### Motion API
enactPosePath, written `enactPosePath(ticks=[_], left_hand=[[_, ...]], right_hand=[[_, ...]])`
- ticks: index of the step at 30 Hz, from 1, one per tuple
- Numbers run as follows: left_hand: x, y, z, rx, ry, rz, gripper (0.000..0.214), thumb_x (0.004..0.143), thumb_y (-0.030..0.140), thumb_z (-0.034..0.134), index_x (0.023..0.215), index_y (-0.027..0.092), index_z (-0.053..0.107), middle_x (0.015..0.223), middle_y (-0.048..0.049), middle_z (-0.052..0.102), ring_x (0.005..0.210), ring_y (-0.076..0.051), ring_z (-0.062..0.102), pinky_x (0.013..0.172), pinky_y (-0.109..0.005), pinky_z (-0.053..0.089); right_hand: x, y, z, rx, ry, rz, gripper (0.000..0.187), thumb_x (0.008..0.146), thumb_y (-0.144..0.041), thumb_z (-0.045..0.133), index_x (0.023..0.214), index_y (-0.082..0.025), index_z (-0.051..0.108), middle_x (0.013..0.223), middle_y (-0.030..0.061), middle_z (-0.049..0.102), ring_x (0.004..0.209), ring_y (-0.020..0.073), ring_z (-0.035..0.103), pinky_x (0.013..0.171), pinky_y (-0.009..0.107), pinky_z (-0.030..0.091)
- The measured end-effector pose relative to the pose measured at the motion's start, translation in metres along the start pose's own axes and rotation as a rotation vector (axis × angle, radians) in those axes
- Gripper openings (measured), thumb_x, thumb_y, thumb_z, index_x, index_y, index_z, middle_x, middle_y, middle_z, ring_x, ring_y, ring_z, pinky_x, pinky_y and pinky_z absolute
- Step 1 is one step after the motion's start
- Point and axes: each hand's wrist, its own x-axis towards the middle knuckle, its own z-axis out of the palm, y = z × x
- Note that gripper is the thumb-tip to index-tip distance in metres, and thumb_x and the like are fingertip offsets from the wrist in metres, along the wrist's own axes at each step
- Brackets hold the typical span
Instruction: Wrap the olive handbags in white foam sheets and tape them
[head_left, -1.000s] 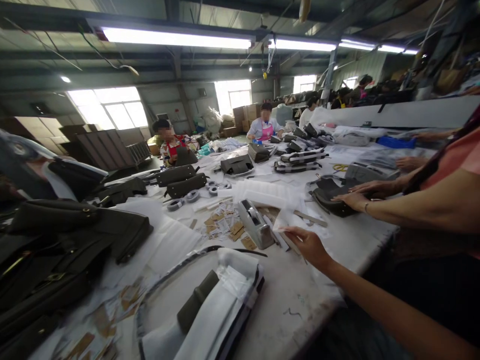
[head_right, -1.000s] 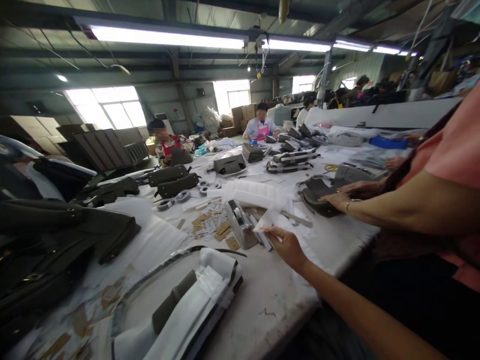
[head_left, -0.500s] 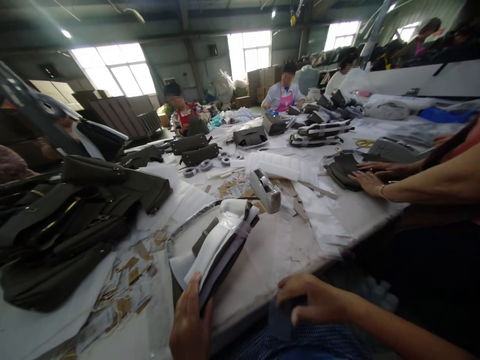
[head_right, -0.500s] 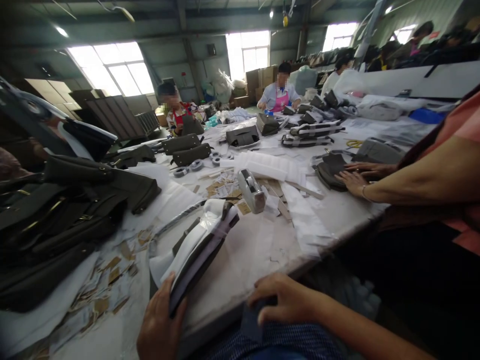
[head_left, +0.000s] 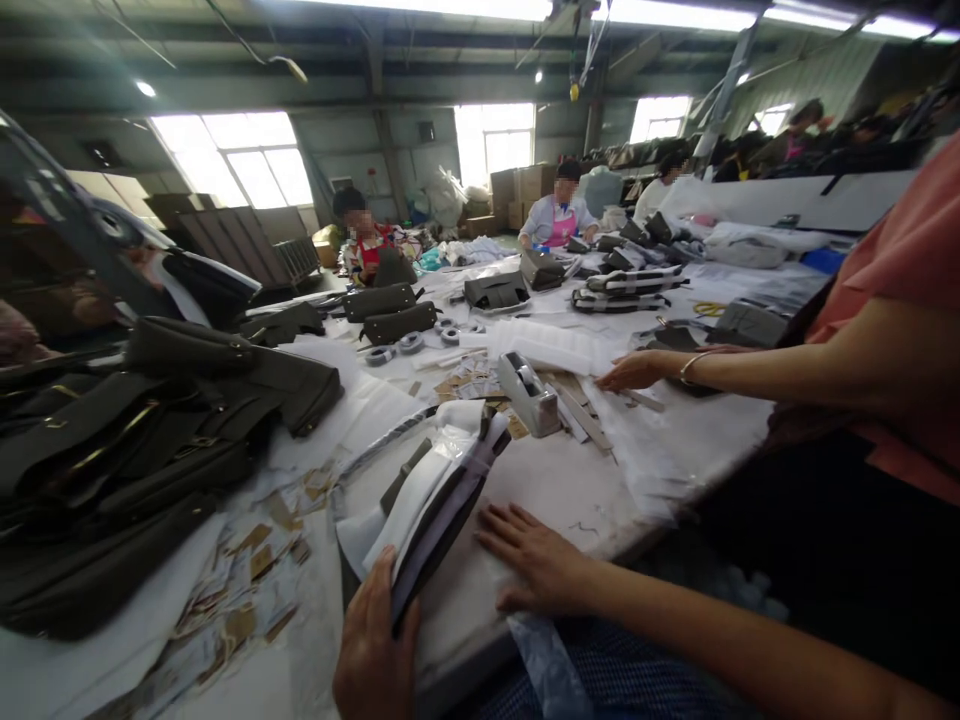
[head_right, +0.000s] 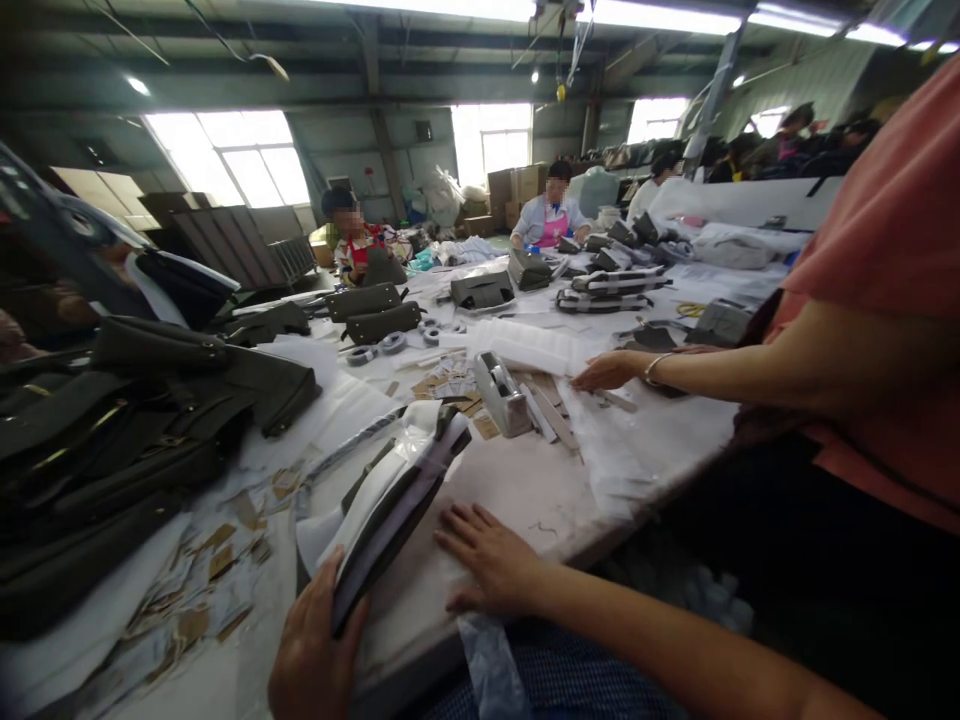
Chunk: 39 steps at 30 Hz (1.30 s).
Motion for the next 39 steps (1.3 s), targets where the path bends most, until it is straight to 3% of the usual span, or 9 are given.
enactPosePath(ticks=[4,9,14,18,20,23,26,32,39], left_hand=[[0.008,0.003,-0.008,-0.028,-0.005,-0.086,0.054,0.099,0.037,0.047,0.150,0.023,0.034,0.134,-0.0106,0.060,0.118,-0.028,0.059,0.095,-0.042,0.051],[0.017,0.005,-0.014,-0.033,0.022,-0.059,0.053,0.098,0.029,0.050,0.149,0.023,0.035,0.134,-0.0104,0.061,0.120,-0.026,0.059,0.097,-0.041,0.053],[0.012,0.009,-0.012,-0.030,0.031,0.067,0.048,0.099,0.022,0.048,0.146,0.018,0.041,0.131,-0.0092,0.064,0.123,-0.021,0.058,0.101,-0.034,0.052],[0.002,0.019,-0.006,-0.013,0.014,0.203,0.040,0.101,0.023,0.046,0.139,0.013,0.051,0.130,-0.0097,0.065,0.125,-0.021,0.057,0.104,-0.032,0.051],[-0.003,0.025,-0.005,-0.005,0.006,0.280,0.037,0.101,0.019,0.043,0.136,0.013,0.054,0.130,-0.0076,0.066,0.124,-0.020,0.058,0.105,-0.032,0.050],[-0.008,0.032,-0.007,0.009,-0.012,0.336,0.037,0.102,0.014,0.039,0.135,0.014,0.056,0.130,-0.0046,0.066,0.123,-0.019,0.059,0.103,-0.033,0.052],[-0.012,0.038,-0.009,0.016,-0.010,0.337,0.037,0.102,0.015,0.039,0.134,0.013,0.057,0.131,-0.0049,0.066,0.122,-0.020,0.061,0.099,-0.033,0.055],[-0.021,0.053,-0.005,0.028,0.045,0.338,0.038,0.103,0.013,0.036,0.133,0.014,0.059,0.128,-0.0039,0.067,0.119,-0.018,0.063,0.098,-0.030,0.056],[-0.024,0.059,-0.003,0.029,0.020,0.329,0.038,0.103,0.014,0.037,0.134,0.015,0.057,0.127,-0.0069,0.068,0.120,-0.018,0.062,0.101,-0.030,0.054]], right_hand=[[0.060,-0.005,-0.006,0.023,0.037,-0.259,0.071,0.089,-0.058,0.059,0.147,-0.019,0.046,0.151,0.0152,0.045,0.144,0.0296,0.033,0.121,0.050,0.017],[0.114,-0.002,-0.002,0.042,0.209,-0.353,0.034,0.091,-0.041,0.059,0.114,-0.019,0.071,0.116,0.0102,0.071,0.114,0.0277,0.062,0.105,0.040,0.045],[0.067,-0.018,-0.001,0.046,0.296,-0.352,0.027,0.095,-0.033,0.050,0.098,-0.019,0.072,0.089,0.0119,0.073,0.085,0.0272,0.068,0.078,0.039,0.055],[0.022,-0.037,-0.035,0.194,0.257,-0.489,0.015,0.094,-0.022,0.054,0.098,-0.020,0.069,0.089,0.0070,0.072,0.082,0.0192,0.067,0.075,0.029,0.054],[0.027,-0.040,-0.058,0.244,0.346,-0.434,0.014,0.094,-0.020,0.055,0.097,-0.021,0.069,0.091,0.0060,0.073,0.086,0.0180,0.067,0.080,0.029,0.052],[0.070,-0.031,-0.076,0.250,0.435,-0.131,0.018,0.095,-0.031,0.054,0.094,-0.022,0.071,0.095,0.0059,0.074,0.089,0.0202,0.067,0.084,0.031,0.051],[0.132,-0.010,-0.071,0.303,0.219,0.186,0.027,0.089,-0.042,0.059,0.100,-0.021,0.072,0.103,0.0075,0.074,0.092,0.0236,0.067,0.085,0.034,0.051],[0.220,0.011,-0.033,0.358,0.061,0.337,0.035,0.070,-0.044,0.078,0.055,-0.019,0.059,0.056,0.0005,0.060,0.063,0.0179,0.058,0.065,0.029,0.046],[0.229,0.003,-0.036,0.630,-0.014,0.365,0.037,0.069,-0.047,0.078,0.064,-0.016,0.059,0.053,-0.0033,0.053,0.052,0.0103,0.049,0.055,0.025,0.042]])
